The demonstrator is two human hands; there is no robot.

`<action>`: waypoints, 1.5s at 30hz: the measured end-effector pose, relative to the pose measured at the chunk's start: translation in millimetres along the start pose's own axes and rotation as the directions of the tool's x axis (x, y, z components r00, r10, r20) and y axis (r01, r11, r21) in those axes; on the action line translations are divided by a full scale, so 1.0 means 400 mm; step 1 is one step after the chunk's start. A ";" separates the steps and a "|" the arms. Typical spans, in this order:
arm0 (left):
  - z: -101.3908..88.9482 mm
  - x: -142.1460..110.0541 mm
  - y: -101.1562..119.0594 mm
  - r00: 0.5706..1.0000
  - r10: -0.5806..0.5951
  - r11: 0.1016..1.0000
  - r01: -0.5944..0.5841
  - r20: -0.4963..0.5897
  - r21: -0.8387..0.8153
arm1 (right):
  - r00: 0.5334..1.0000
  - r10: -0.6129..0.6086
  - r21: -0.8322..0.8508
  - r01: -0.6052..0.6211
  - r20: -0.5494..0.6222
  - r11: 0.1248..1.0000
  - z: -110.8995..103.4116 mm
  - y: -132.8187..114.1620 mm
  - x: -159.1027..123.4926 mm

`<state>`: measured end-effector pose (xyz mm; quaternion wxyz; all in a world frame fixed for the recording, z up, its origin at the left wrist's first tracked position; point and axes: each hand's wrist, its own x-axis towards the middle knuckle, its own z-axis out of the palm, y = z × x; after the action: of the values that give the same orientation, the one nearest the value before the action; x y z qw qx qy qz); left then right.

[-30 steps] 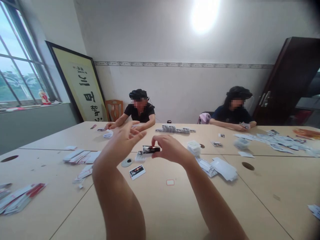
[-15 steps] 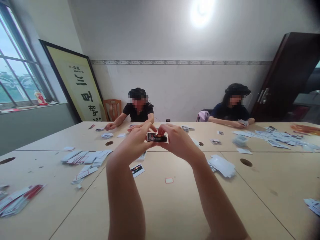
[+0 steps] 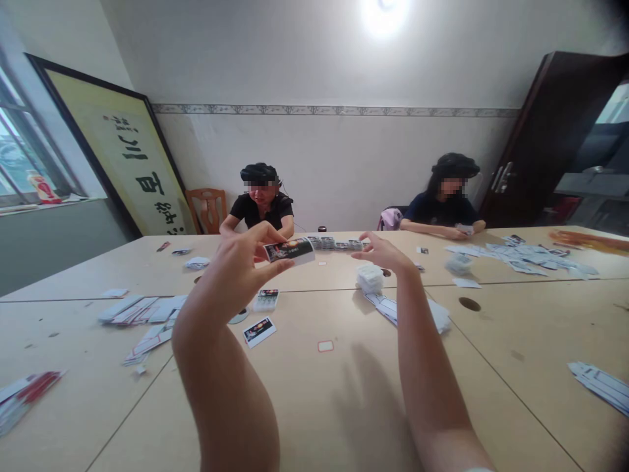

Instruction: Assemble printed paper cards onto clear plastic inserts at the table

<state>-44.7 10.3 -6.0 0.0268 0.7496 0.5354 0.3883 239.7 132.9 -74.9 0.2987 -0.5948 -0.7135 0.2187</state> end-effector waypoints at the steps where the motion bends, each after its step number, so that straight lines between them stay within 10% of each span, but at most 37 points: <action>1: -0.001 -0.001 0.001 1.000 -0.003 1.000 0.003 -0.028 -0.003 | 0.995 0.085 -0.036 -0.087 -0.043 0.996 0.012 0.028 0.020; 5: -0.006 -0.005 0.007 0.990 0.024 0.995 -0.038 -0.139 -0.095 | 0.952 0.283 -0.099 -0.294 -0.113 0.951 0.063 0.114 0.079; 20: -0.014 -0.016 0.030 0.949 0.008 0.988 -0.056 -0.314 -0.144 | 0.920 0.383 0.001 -0.384 -0.080 0.923 0.127 0.281 0.130; 40: -0.020 -0.017 0.015 0.947 -0.059 0.983 -0.001 -0.314 -0.186 | 0.883 0.395 -0.055 -0.421 -0.255 0.906 0.137 0.214 0.118; 43: -0.021 -0.013 0.015 0.859 -0.077 0.965 -0.065 -0.506 -0.256 | 0.875 0.412 -0.059 -0.439 -0.253 0.897 0.134 0.201 0.110; 45: -0.027 -0.011 0.017 0.686 -0.064 0.929 -0.225 -0.725 -0.294 | 0.874 0.416 -0.060 -0.443 -0.249 0.894 0.133 0.197 0.109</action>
<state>-46.6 -0.2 2.1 -0.0670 0.5405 0.3876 0.7437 254.7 193.4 -158.7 0.2882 -0.7760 -0.5354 0.1677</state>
